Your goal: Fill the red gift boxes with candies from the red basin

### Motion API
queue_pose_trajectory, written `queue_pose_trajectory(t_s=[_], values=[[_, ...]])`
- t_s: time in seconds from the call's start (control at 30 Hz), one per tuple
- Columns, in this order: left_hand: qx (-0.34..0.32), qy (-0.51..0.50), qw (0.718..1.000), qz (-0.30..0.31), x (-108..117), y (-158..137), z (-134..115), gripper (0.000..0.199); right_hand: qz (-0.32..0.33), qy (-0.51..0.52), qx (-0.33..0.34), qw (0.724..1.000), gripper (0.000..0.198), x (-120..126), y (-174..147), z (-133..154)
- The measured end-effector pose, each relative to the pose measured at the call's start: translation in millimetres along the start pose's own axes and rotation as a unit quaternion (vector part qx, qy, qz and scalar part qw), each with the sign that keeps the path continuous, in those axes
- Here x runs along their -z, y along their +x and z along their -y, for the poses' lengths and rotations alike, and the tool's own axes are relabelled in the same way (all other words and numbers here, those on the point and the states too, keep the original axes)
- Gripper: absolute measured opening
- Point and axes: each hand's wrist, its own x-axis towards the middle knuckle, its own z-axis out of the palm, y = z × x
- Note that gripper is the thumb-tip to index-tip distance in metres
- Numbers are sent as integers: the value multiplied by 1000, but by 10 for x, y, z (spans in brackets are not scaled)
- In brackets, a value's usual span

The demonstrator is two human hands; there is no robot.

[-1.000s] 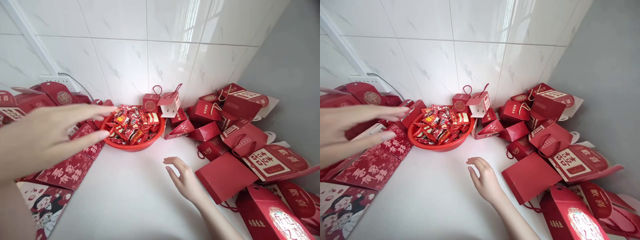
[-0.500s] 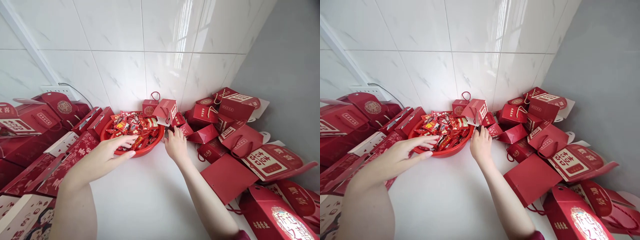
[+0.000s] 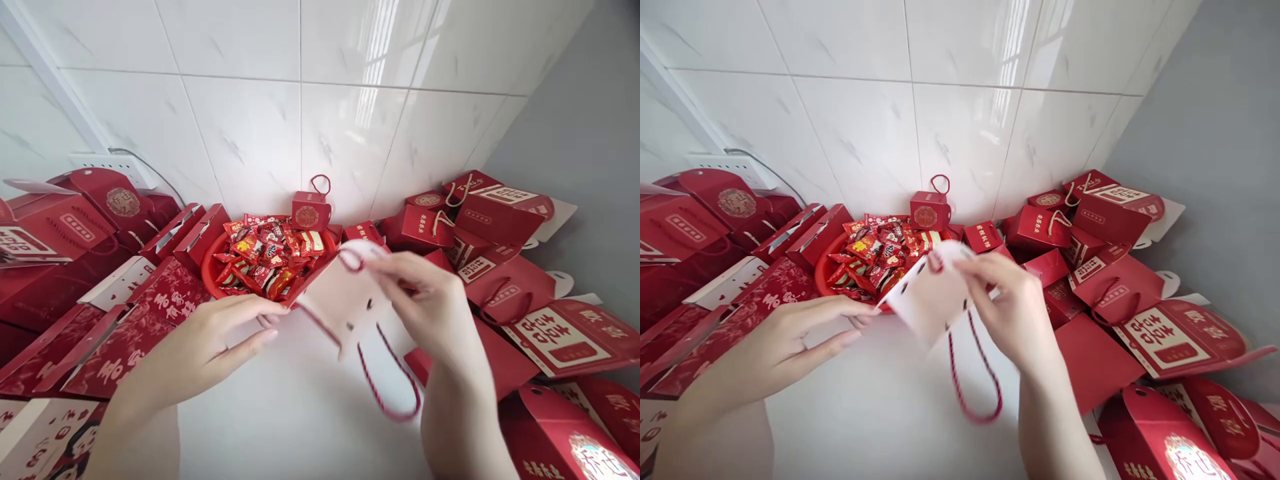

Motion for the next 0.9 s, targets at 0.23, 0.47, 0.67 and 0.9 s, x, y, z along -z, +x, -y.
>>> queue_pose_trajectory(t_s=[0.23,0.47,0.67,0.9], values=[[-32,-61,996,-61,-192,103,-207,13,409,-4,5,913,25,-248,-189,-83],[67,79,991,86,-655,155,-208,32,460,-41,-43,886,18,-398,-214,-284],[181,185,957,134,-601,158,-98,38,495,-110,-63,859,19,-483,-213,-360],[208,34,946,246,-808,234,215,33,529,-37,-19,848,12,-600,-251,-432]])
